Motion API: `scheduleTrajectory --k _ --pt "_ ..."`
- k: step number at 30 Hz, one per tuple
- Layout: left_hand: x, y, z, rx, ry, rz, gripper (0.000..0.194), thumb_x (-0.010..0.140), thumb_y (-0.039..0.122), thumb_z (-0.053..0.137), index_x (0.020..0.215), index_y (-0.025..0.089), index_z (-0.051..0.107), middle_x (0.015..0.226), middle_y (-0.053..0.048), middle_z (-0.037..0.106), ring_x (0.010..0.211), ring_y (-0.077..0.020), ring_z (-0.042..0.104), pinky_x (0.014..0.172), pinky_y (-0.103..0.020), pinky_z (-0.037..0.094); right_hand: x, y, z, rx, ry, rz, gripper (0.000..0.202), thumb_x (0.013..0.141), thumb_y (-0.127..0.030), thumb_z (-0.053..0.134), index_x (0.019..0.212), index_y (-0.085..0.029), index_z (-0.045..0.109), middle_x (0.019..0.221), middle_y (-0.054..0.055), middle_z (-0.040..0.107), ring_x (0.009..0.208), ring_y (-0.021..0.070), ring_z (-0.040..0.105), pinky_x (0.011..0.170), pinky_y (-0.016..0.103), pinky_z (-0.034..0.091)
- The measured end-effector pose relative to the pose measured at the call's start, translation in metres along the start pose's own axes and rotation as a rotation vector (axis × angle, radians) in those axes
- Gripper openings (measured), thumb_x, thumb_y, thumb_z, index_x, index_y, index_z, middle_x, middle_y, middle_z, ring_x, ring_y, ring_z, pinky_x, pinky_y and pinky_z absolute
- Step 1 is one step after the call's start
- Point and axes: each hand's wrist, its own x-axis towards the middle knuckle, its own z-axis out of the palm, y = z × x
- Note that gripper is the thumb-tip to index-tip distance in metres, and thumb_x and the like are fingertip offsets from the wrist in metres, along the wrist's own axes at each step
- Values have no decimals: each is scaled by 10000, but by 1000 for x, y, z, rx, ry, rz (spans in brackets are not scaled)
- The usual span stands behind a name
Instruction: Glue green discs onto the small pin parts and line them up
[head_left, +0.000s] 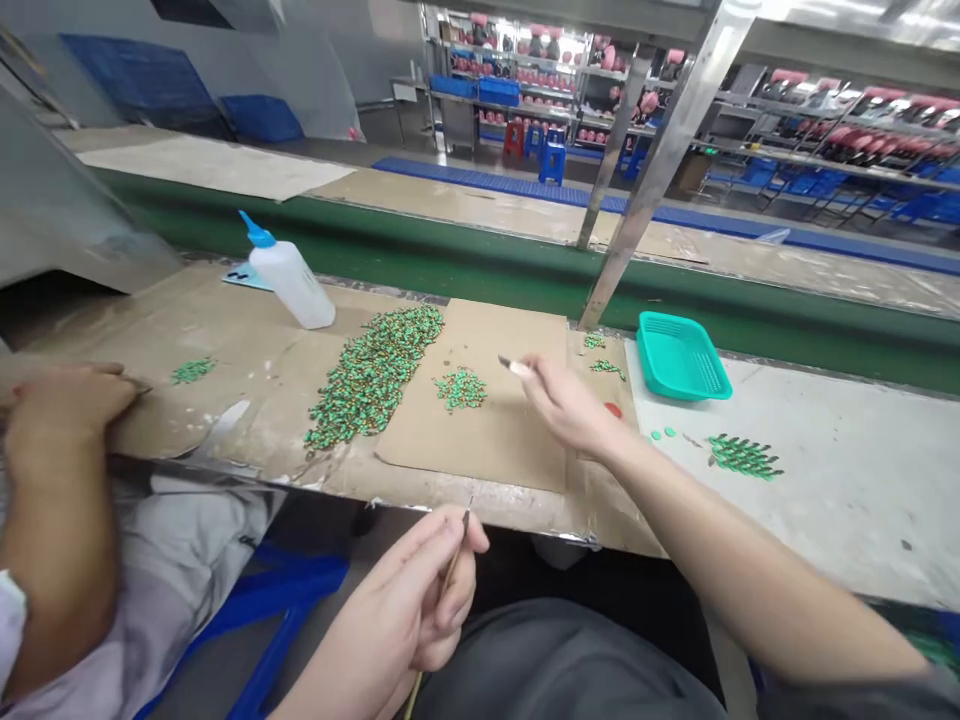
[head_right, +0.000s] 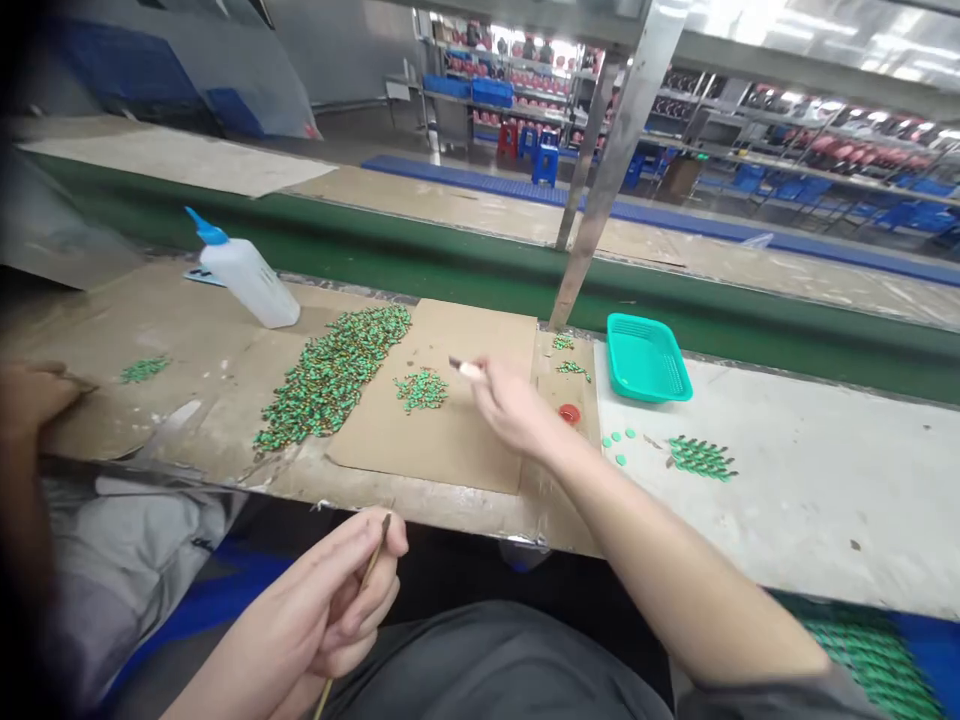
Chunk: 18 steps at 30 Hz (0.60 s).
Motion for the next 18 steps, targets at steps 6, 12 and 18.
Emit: scheduleTrajectory --k 6,12,18 --pt "-10 -30 -5 26 -110 -218 606 922 844 758 926 252 629 564 96 401 484 -61 180 407 -169 183 -176 -33 14 478 -125 59 219 1200 -414 555 1189 -244 693 1030 30 773 912 185 725 826 302 559" --pt "-27 -53 -6 167 -84 -352 607 954 851 707 955 245 672 546 102 397 449 -44 126 383 -172 176 -219 -49 30 634 -112 55 52 1079 -280 718 1082 -228 723 874 -17 727 734 127 633 684 244 480" --pt "-32 -55 -1 216 -75 -368 592 985 818 687 911 231 682 556 84 406 471 -58 168 401 -180 222 -223 -42 40 438 43 -122 124 1125 -310 683 1134 -188 703 883 19 731 748 156 630 684 292 465"
